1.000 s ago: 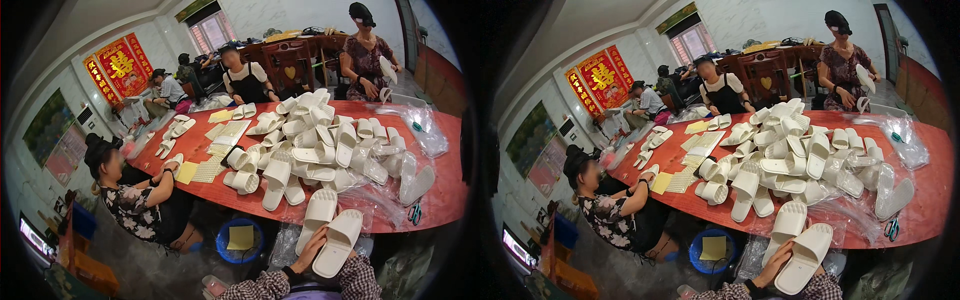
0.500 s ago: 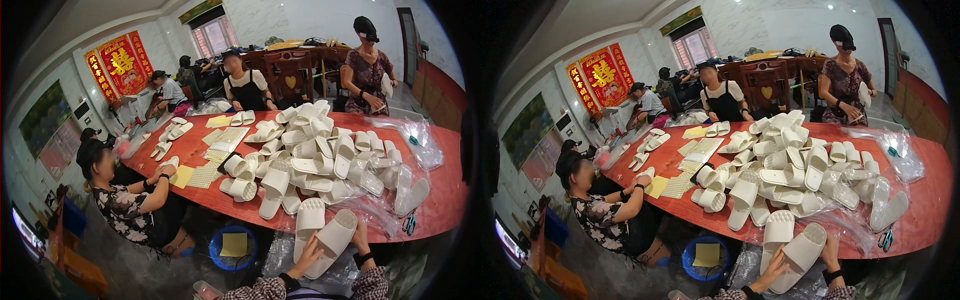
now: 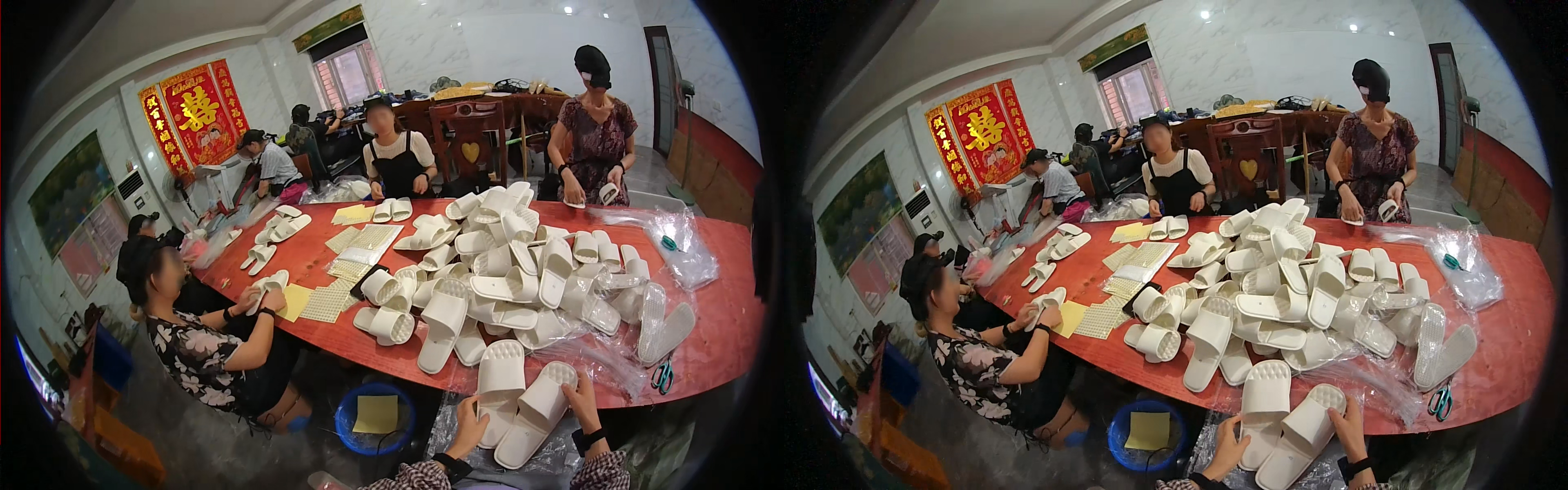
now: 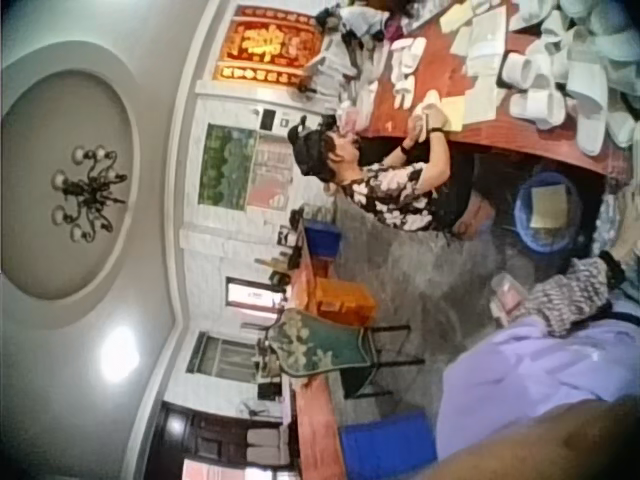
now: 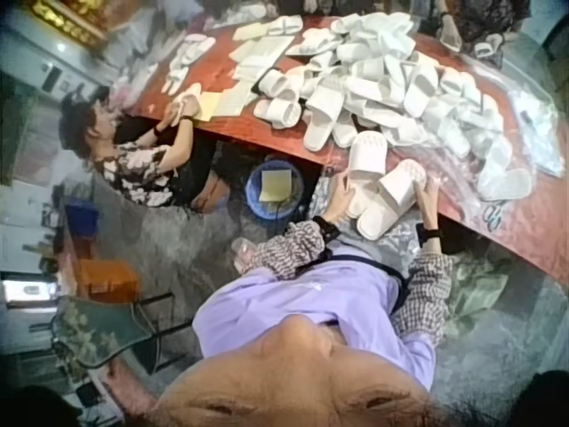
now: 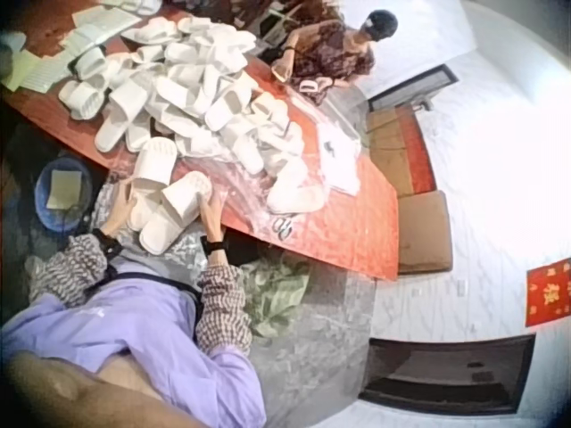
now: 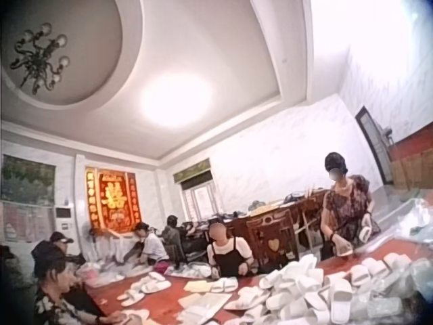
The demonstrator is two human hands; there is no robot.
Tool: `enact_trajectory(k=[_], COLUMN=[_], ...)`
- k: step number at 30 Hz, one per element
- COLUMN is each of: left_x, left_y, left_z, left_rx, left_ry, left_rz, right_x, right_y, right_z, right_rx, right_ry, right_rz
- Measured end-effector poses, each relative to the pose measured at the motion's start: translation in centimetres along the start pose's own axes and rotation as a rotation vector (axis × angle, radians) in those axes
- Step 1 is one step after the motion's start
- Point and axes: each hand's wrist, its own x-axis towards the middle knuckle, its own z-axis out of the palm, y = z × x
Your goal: Packing white plastic slippers into clear plastic bags.
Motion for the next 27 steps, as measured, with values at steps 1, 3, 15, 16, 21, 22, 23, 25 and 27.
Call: enact_trajectory(k=[1, 3, 15, 16, 21, 22, 23, 25, 27], left_x=[0.0, 0.3, 3.7, 3.8, 1.7, 1.3, 1.0, -0.2, -0.7], left_y=[0.0, -2.0, -1.6, -1.3, 1.6, 1.8, 3.3, 0.5, 0.4], left_z=[0.0, 0.1, -1.5, -2.5, -5.4, -5.8, -6.3, -5.8, -5.3], left_rx=[0.009, -0.069, -0.191, -0.169, -0.422, -0.332, -0.297, -0.328, -0.379], left_ry=[0.012, 0.001, -0.083, -0.099, -0.309, -0.381, -0.404, -0.398, -0.375], left_rz=[-0.073, -0.095, 0.021, -0.025, -0.341, -0.368, -0.361, -0.370, -0.429], right_x=[0.5, 0.9, 2.9, 2.9, 3.5, 3.3, 3.1, 2.9, 2.9], right_y=[-0.1, -1.6, 0.7, -0.8, 0.6, 0.4, 0.4, 0.4, 0.9], right_z=[0.1, 0.8, 0.3, 0.6, 0.6, 0.6, 0.4, 0.2, -0.2], right_rx=[-0.045, -0.091, 0.110, 0.133, 0.090, 0.112, 0.111, 0.100, 0.095], right_ry=[0.050, 0.085, 0.118, 0.071, 0.218, 0.224, 0.236, 0.212, 0.220], right_rz=[-0.074, -0.153, 0.155, 0.209, 0.231, 0.255, 0.262, 0.260, 0.260])
